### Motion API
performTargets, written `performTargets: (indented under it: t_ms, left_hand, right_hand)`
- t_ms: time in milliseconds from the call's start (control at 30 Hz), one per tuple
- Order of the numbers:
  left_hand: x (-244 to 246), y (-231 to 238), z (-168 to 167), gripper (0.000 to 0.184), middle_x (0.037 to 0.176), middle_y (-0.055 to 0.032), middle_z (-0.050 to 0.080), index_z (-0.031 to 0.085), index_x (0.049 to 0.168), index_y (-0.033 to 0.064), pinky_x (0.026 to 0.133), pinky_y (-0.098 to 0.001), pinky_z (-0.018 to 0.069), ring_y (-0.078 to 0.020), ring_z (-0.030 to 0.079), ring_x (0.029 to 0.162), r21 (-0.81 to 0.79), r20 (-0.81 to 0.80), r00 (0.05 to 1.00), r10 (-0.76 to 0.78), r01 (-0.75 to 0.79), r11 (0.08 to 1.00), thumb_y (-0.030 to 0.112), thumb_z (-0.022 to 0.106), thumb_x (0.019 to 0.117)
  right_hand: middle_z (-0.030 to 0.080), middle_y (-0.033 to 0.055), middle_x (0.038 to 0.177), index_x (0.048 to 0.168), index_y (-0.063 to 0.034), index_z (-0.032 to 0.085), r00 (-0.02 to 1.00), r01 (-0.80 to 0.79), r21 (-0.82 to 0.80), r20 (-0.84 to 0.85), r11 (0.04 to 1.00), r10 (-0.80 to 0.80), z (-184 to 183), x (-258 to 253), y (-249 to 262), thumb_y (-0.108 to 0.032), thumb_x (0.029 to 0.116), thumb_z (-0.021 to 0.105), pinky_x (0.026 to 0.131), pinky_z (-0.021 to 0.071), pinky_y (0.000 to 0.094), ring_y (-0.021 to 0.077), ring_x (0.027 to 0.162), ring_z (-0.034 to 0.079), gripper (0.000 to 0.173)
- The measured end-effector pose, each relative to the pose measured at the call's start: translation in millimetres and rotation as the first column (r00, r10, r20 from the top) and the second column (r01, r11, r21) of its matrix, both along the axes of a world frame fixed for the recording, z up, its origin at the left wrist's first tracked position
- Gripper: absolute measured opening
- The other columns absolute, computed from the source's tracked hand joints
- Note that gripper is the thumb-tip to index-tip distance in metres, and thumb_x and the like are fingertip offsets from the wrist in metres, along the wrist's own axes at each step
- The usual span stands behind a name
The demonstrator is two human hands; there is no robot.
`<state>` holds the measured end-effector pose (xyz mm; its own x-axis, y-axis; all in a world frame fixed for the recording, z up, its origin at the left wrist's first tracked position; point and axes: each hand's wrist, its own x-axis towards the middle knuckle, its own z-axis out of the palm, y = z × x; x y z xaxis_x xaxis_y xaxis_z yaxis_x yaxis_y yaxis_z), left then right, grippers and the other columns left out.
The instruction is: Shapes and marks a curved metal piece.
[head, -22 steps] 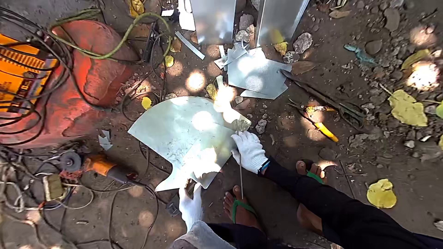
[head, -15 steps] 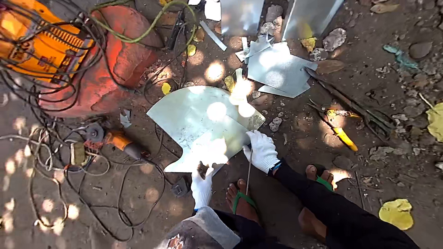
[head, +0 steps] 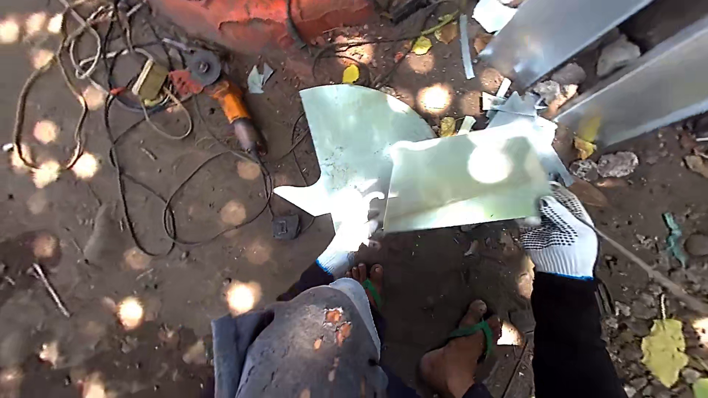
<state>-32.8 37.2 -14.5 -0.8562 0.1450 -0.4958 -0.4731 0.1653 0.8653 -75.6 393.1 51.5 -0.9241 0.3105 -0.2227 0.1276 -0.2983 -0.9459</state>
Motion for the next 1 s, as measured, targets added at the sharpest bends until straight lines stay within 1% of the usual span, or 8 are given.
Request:
performTargets:
  t_ms: [100,233,400,533,633,800,900,1000]
  left_hand:
    - [-10.1,-24.8,24.5,0.037,0.105,-0.0058,0.069,0.055,0.142,0.0084,0.07,-0.0285,0.058,-0.0095,0.065,0.079,0.238,-0.094,0.99,0.101,-0.076,0.968,0.015,0.043,0.1074]
    - [-66.2,-51.8,13.5,0.042,0.119,-0.0089,0.069,0.048,0.147,0.01,0.084,-0.0362,0.0612,-0.0165,0.07,0.098,0.46,-0.021,0.945,0.326,-0.28,0.842,0.031,0.041,0.1111]
    - [-99.2,-87.7,-29.9,0.039,0.104,-0.01,0.071,0.055,0.141,0.0099,0.067,-0.0343,0.0606,-0.0176,0.07,0.077,0.246,0.075,0.814,0.576,-0.575,0.78,0.019,0.057,0.1032]
    - [-89.8,-87.7,-58.5,0.036,0.106,-0.0125,0.071,0.057,0.137,0.0067,0.071,-0.0384,0.0611,-0.0204,0.07,0.082,0.197,0.095,0.758,0.646,-0.65,0.734,0.014,0.057,0.1023]
    - [-92.5,-80.9,-64.2,0.035,0.108,-0.0134,0.072,0.061,0.135,0.0048,0.071,-0.0397,0.0629,-0.0212,0.072,0.082,0.126,0.013,0.749,0.663,-0.659,0.742,0.012,0.061,0.1001]
    - [-95.7,-88.9,-62.6,0.04,0.108,-0.011,0.073,0.064,0.133,0.0099,0.072,-0.0418,0.0627,-0.0184,0.072,0.08,-0.341,-0.199,0.876,0.439,-0.482,0.807,0.025,0.068,0.0963]
    - [-92.8,-91.2,-50.3,0.049,0.121,-0.0133,0.072,0.063,0.138,0.0137,0.1,-0.0573,0.0515,-0.0287,0.069,0.113,-0.64,-0.189,0.955,0.23,-0.297,0.708,0.039,0.065,0.0964]
    - [-90.7,-97.0,-50.4,0.049,0.125,-0.0125,0.069,0.066,0.135,0.0174,0.098,-0.064,0.0487,-0.0332,0.066,0.115,-0.77,-0.225,0.966,0.124,-0.255,0.585,0.047,0.063,0.0959]
  right_hand:
    - [0.071,0.0012,0.108,0.134,-0.0081,0.053,0.999,-0.013,0.037,-0.046,0.999,0.015,9.1,-14.0,-26.9,-0.005,0.1034,0.049,0.078,0.0628,0.0334,0.0131,0.091,0.071,0.031]
    - [0.067,0.0073,0.125,0.138,-0.0029,0.055,0.986,-0.148,0.26,-0.041,0.954,0.164,-5.6,-55.3,-81.3,-0.009,0.1016,0.058,0.093,0.0592,0.0387,0.0159,0.11,0.066,0.037]
    - [0.071,0.0121,0.12,0.132,-0.002,0.064,0.954,-0.163,0.777,-0.033,0.608,0.297,-33.7,-108.5,-82.9,-0.022,0.1049,0.055,0.096,0.0585,0.0352,0.0143,0.107,0.07,0.035]
    - [0.073,0.0077,0.113,0.134,-0.007,0.063,0.973,-0.173,0.748,0.03,0.64,0.227,-39.7,-70.7,-73.3,-0.027,0.1105,0.042,0.087,0.0625,0.039,0.0143,0.096,0.073,0.038]
    - [0.071,0.0096,0.119,0.138,-0.0131,0.061,0.947,-0.29,0.83,0.179,0.476,0.265,-50.4,-37.7,-70.8,-0.028,0.11,0.037,0.089,0.0599,0.05,0.0209,0.102,0.072,0.039]
    - [0.063,0.0145,0.138,0.142,-0.0141,0.059,0.882,-0.376,0.918,0.315,0.122,0.35,-77.2,-49.9,-97.2,-0.027,0.0989,0.063,0.1,0.0519,0.0592,0.0359,0.124,0.063,0.046]
    - [0.054,0.0104,0.152,0.149,-0.018,0.052,0.837,-0.38,0.925,0.339,0.01,0.429,-99.4,-72.3,-111.4,-0.034,0.0961,0.063,0.109,0.0427,0.0594,0.0355,0.137,0.053,0.056]
    - [0.052,0.006,0.154,0.15,-0.0203,0.05,0.816,-0.374,0.927,0.347,-0.035,0.462,-120.8,-86.9,-117.2,-0.035,0.0972,0.059,0.117,0.0339,0.0593,0.031,0.147,0.042,0.056]
